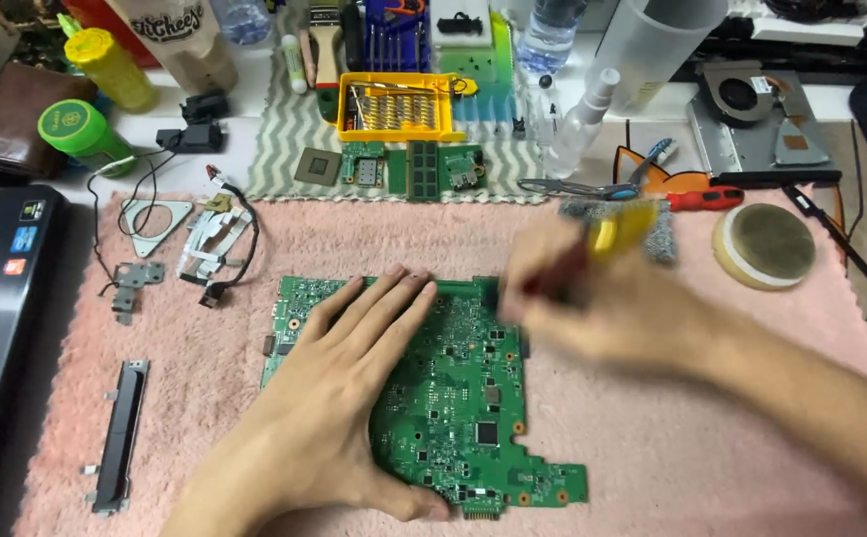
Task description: The person uses a brush to clean a green circuit board, flipping it over to clean both sides. They then pick up a metal hard drive casing and brush its exterior surface.
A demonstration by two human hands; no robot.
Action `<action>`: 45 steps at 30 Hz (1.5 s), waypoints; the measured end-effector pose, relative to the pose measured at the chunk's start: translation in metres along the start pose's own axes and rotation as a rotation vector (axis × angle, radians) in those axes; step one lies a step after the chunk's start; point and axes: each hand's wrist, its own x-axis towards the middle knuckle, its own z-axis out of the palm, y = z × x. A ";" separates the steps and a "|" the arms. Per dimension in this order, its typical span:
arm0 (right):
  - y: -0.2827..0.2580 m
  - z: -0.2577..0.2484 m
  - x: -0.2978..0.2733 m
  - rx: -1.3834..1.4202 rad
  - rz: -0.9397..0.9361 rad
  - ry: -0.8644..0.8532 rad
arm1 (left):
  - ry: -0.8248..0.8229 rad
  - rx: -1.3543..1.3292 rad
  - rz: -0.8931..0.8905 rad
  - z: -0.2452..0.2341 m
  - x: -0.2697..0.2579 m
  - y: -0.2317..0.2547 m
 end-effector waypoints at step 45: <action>-0.045 0.022 -0.012 0.190 0.145 -0.002 | -0.031 -0.005 -0.023 -0.003 0.001 0.003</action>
